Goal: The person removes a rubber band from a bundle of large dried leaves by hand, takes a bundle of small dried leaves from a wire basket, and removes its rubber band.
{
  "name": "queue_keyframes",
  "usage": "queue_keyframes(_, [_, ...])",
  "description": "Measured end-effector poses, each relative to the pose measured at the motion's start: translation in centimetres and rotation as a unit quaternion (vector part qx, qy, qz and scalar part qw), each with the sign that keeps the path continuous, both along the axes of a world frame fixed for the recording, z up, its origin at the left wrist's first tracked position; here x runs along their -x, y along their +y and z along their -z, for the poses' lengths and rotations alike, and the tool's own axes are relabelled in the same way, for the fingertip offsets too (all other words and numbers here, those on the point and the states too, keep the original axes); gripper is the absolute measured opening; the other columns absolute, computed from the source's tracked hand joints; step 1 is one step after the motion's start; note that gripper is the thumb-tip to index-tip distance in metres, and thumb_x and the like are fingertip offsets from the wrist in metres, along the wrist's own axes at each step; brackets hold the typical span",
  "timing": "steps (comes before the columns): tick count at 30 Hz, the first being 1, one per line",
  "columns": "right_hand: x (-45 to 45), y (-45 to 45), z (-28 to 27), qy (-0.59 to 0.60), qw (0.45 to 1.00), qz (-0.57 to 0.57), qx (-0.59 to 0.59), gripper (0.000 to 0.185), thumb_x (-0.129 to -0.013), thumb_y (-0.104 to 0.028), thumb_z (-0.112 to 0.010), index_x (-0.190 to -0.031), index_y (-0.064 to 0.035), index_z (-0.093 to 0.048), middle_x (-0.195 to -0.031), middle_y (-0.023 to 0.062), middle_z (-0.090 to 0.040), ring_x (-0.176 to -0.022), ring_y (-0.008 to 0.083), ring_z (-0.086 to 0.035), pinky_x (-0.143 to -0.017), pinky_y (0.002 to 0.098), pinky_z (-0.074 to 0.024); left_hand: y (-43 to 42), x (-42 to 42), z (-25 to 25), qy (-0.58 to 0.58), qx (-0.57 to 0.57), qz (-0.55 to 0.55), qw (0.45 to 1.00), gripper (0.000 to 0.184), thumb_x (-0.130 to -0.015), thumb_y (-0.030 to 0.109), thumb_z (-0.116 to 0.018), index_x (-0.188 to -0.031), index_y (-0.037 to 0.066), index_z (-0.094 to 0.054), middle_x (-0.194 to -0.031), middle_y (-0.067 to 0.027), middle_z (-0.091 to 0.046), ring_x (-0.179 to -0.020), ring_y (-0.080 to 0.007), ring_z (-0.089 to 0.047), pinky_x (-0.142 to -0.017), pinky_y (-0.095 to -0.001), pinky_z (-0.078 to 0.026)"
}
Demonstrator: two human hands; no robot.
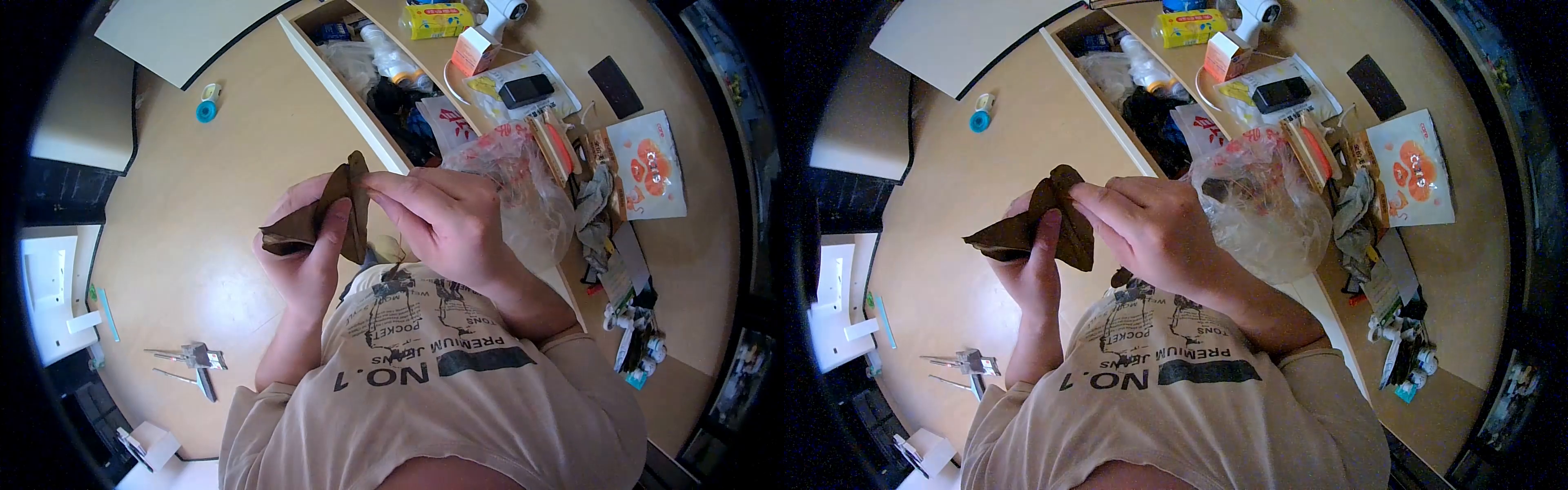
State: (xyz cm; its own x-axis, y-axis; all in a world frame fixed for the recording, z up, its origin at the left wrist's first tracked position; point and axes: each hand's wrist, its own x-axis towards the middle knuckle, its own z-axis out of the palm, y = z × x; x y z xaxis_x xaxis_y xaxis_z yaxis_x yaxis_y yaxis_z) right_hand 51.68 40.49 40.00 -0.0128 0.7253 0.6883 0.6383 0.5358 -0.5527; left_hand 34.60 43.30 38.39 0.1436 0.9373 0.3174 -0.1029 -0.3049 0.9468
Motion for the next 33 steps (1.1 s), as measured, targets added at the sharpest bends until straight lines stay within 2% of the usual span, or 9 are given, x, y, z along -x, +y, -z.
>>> queue_keyframes(6, [-0.1, -0.1, 0.1, 0.003, 1.0, -0.008, 0.0, 0.014, -0.082, -0.006, -0.07, -0.094, -0.0033, -0.065, -0.063, 0.0063, -0.058, -0.053, 0.0231, -0.06, -0.046, 0.0356, -0.0456, -0.1, 0.0, 0.2, -0.023, 0.022, -0.001, 0.999, 0.023, -0.081, -0.007, -0.067, -0.104, -0.006, -0.068, -0.102, -0.0114, -0.07, -0.091, -0.0161, -0.065, -0.082, -0.0278, -0.051])
queue_keyframes(12, [-0.3, -0.2, -0.2, -0.001, 1.0, -0.007, 0.009, 0.018, -0.079, -0.006, -0.071, -0.095, -0.0031, -0.063, -0.064, 0.0066, -0.059, -0.054, 0.0238, -0.061, -0.047, 0.0358, -0.0462, 0.1, 0.1, 0.2, 0.007, -0.012, 0.02, 1.0, 0.024, -0.08, -0.007, -0.068, -0.103, -0.005, -0.069, -0.103, -0.0126, -0.07, -0.093, -0.0178, -0.065, -0.085, -0.029, -0.051])
queue_keyframes(14, [-0.3, -0.2, -0.2, 0.003, 1.0, -0.005, 0.003, 0.018, -0.076, 0.001, -0.073, -0.093, -0.0024, -0.07, -0.069, 0.0074, -0.066, -0.053, 0.0195, -0.062, -0.046, 0.0306, -0.0447, 0.1, 0.0, 0.0, 0.011, -0.019, 0.02, 1.0, 0.024, -0.079, -0.007, -0.068, -0.103, -0.004, -0.069, -0.103, -0.013, -0.07, -0.095, -0.0185, -0.065, -0.086, -0.0296, -0.051])
queue_keyframes(24, [-0.2, -0.3, -0.3, -0.007, 1.0, -0.005, 0.014, 0.016, -0.075, 0.0, -0.073, -0.091, -0.0024, -0.069, -0.063, 0.0071, -0.06, -0.049, 0.0203, -0.058, -0.044, 0.0319, -0.0423, -0.2, 0.0, -0.1, -0.004, 0.017, 0.03, 0.999, 0.025, -0.08, -0.009, -0.067, -0.105, -0.004, -0.069, -0.104, -0.0129, -0.07, -0.096, -0.0182, -0.065, -0.087, -0.0287, -0.051])
queue_keyframes(26, [-0.3, -0.4, -0.3, -0.021, 1.0, -0.003, 0.015, 0.018, -0.078, -0.007, -0.071, -0.094, -0.0034, -0.062, -0.064, 0.0062, -0.057, -0.053, 0.0239, -0.059, -0.048, 0.0358, -0.0457, -0.1, 0.1, 0.3, 0.024, -0.002, 0.039, 0.999, 0.025, -0.081, -0.009, -0.067, -0.105, -0.004, -0.069, -0.105, -0.0127, -0.07, -0.097, -0.0187, -0.065, -0.087, -0.0288, -0.051])
queue_keyframes(30, [-0.3, -0.4, -0.4, -0.019, 0.999, -0.006, 0.026, 0.018, -0.078, -0.007, -0.071, -0.094, -0.0032, -0.062, -0.064, 0.0069, -0.058, -0.054, 0.0247, -0.06, -0.048, 0.0362, -0.0459, -0.3, -0.4, 0.4, 0.01, -0.01, 0.038, 0.999, 0.026, -0.08, -0.01, -0.068, -0.105, -0.004, -0.068, -0.105, -0.0125, -0.07, -0.1, -0.0195, -0.065, -0.09, -0.0295, -0.05])
queue_keyframes(32, [-0.3, -0.3, -0.2, 0.007, 1.0, -0.009, 0.017, 0.016, -0.079, -0.006, -0.07, -0.092, -0.0031, -0.062, -0.065, 0.0078, -0.059, -0.055, 0.026, -0.061, -0.049, 0.037, -0.0466, -0.1, -0.8, 0.4, 0.006, -0.058, 0.032, 0.998, 0.022, -0.086, -0.003, -0.065, -0.107, -0.005, -0.067, -0.106, -0.0131, -0.069, -0.085, -0.0135, -0.065, -0.076, -0.0241, -0.051])
queue_keyframes(33, [-0.4, -0.2, -0.2, 0.007, 1.0, -0.009, 0.017, 0.016, -0.079, -0.006, -0.07, -0.092, -0.0031, -0.062, -0.065, 0.0078, -0.059, -0.055, 0.026, -0.061, -0.049, 0.037, -0.0466, -0.3, -0.7, 0.3, 0.006, -0.059, 0.031, 0.998, 0.022, -0.086, -0.003, -0.065, -0.107, -0.005, -0.067, -0.106, -0.0131, -0.069, -0.085, -0.0135, -0.065, -0.076, -0.0241, -0.051])
